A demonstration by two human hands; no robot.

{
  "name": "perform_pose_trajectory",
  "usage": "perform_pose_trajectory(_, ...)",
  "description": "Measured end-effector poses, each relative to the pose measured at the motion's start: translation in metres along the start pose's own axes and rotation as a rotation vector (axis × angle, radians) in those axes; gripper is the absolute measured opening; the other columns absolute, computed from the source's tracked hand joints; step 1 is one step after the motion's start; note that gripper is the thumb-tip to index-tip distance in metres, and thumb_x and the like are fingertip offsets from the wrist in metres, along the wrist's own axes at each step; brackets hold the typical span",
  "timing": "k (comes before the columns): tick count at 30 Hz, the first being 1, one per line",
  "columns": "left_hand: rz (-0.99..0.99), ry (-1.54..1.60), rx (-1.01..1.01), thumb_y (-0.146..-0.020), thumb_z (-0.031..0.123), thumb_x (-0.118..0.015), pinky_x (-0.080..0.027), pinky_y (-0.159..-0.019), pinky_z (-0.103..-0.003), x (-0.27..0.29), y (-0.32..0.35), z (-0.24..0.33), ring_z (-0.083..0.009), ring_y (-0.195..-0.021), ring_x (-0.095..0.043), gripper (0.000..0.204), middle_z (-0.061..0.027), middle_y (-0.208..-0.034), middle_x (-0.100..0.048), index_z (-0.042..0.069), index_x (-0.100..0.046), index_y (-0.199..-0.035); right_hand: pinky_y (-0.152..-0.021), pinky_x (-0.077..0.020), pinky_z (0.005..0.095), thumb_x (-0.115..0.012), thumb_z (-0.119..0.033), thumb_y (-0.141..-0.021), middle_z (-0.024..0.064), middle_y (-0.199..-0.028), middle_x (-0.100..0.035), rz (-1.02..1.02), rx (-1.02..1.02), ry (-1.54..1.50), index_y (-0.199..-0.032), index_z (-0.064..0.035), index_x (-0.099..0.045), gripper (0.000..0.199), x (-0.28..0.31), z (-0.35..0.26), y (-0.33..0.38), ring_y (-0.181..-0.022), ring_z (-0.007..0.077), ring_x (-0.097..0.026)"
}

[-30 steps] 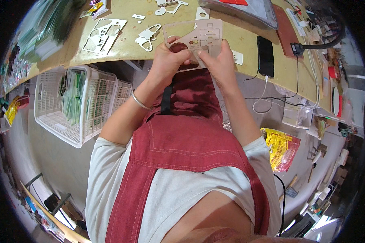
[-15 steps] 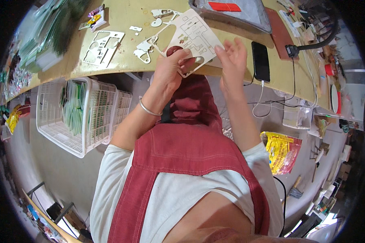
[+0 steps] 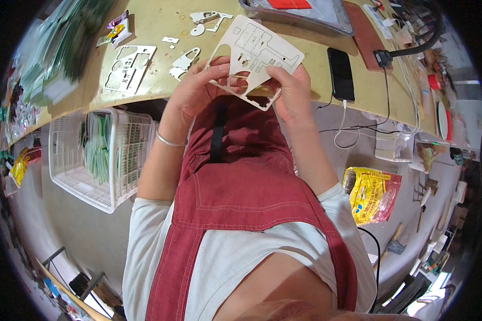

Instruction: The person removes small white plastic pieces from a sprue and assembles them by hand. They connect a circular piece with a small rod and then attach another small component to form a subassembly on the workbench.

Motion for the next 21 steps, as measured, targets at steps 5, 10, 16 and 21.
perform_pose_trajectory(5,0.019,-0.223,0.121,-0.093,0.012,-0.076,-0.060,-0.078,-0.030,0.008,-0.001,0.009,-0.0202,-0.086,-0.075,0.032,-0.0077,-0.102,-0.072,-0.003,-0.065,-0.119,-0.098,-0.0537,0.0349,-0.068,0.008,-0.084,0.0123,-0.124,-0.067,-0.019,-0.041,0.139,-0.128,0.0036,-0.055,0.046,-0.003,-0.002,0.005,-0.110,0.0209,-0.067)
perform_pose_trajectory(10,0.087,-0.293,0.013,-0.090,0.012,-0.080,-0.060,-0.073,-0.032,-0.011,0.002,0.002,-0.0184,-0.085,-0.074,0.035,-0.0110,-0.104,-0.075,0.002,-0.065,-0.119,-0.093,-0.0556,0.0351,-0.071,0.005,-0.083,0.0122,-0.118,-0.067,0.020,-0.038,0.276,-0.125,0.0036,-0.053,0.045,-0.002,-0.004,0.008,-0.106,0.0197,-0.067)
perform_pose_trajectory(16,0.105,-0.361,-0.053,-0.092,0.010,-0.078,-0.061,-0.079,-0.034,-0.005,-0.007,-0.004,-0.0195,-0.089,-0.074,0.032,-0.0129,-0.105,-0.075,-0.003,-0.064,-0.118,-0.094,-0.0547,0.0361,-0.074,-0.001,-0.080,0.0143,-0.116,-0.066,0.052,0.153,0.557,-0.121,0.0036,-0.048,0.049,0.003,-0.010,-0.001,-0.106,0.0216,-0.066)
perform_pose_trajectory(21,0.101,-0.301,-0.068,-0.093,0.009,-0.076,-0.062,-0.076,-0.034,-0.001,-0.016,-0.008,-0.0190,-0.086,-0.073,0.031,-0.0121,-0.104,-0.074,-0.003,-0.064,-0.118,-0.097,-0.0525,0.0374,-0.075,-0.003,-0.080,0.0156,-0.119,-0.064,0.001,0.174,0.617,-0.125,0.0023,-0.043,0.055,0.005,-0.007,-0.010,-0.110,0.0232,-0.065)
Point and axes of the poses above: each hand's wrist, its own y-axis away from the middle knuckle, its own x-axis out of the back of the hand, z = x × y, the point moved 10 cm from there along -y, towards the middle knuckle
